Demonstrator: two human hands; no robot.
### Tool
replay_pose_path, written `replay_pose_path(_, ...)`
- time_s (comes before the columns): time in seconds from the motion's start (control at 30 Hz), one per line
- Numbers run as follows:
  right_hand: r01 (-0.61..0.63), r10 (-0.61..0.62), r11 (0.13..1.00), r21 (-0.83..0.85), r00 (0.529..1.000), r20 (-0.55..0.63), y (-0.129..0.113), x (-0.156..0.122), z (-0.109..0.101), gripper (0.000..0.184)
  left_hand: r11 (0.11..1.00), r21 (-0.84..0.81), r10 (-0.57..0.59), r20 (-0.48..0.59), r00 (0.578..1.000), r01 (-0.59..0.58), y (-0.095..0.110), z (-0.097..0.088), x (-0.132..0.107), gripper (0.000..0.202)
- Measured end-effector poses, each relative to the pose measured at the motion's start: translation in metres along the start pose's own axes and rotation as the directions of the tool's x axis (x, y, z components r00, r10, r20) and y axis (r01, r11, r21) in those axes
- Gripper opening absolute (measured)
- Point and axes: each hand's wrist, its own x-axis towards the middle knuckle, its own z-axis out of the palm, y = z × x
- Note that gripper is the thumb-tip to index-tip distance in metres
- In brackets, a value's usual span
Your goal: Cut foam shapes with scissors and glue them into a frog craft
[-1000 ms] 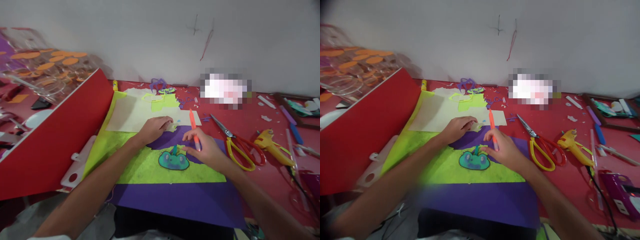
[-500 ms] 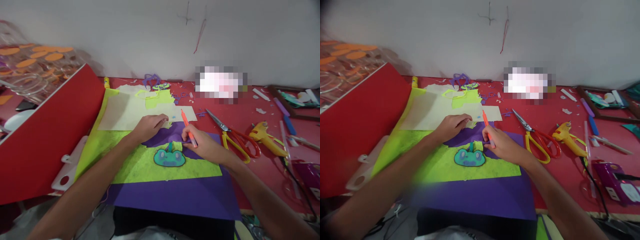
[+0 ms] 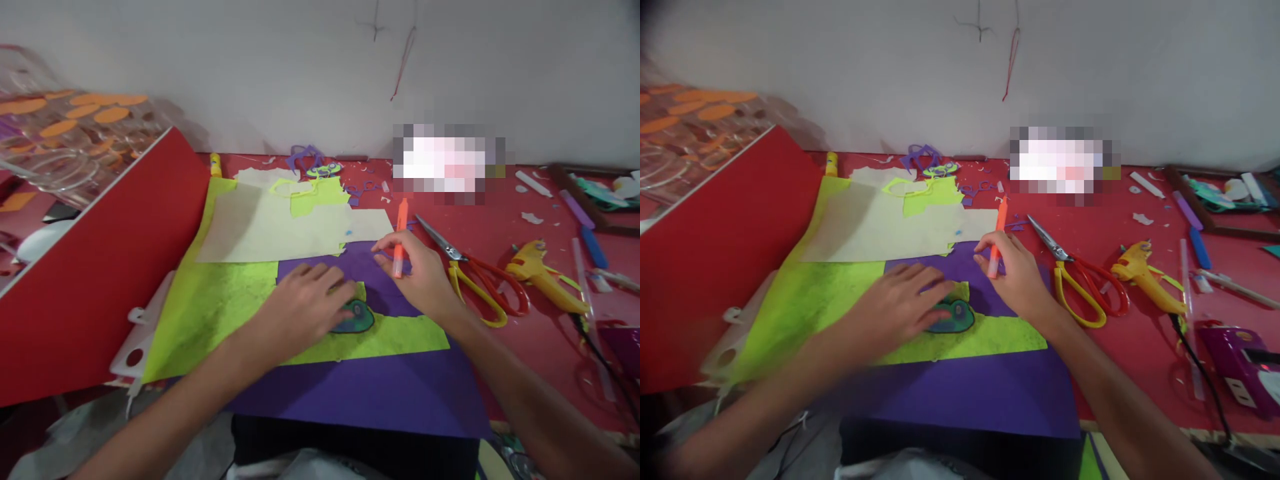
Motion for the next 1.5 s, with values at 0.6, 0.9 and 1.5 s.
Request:
replay_pose_path(0.6,-0.015,-0.004,0.96,0.279,0.998,0.068,-0.006,-0.003,0.026,0.019,0.999,0.042,-0.002,-0.059,0.998,0.005,0.034,0.014,-0.037,0.033)
replay_pose_path(0.9,-0.031,0.011,0.896,0.443,0.999,0.047,-0.002,-0.011,0.027,0.026,0.999,0.053,-0.008,-0.087,0.996,0.013,0.033,0.02,-0.033,0.03)
replay_pose_path(1.5,0.222,-0.269,0.955,0.198,0.928,0.256,-0.006,-0.004,0.025,0.016,0.99,0.031,-0.13,-0.182,0.975,0.137,0.068,0.021,-0.035,0.033)
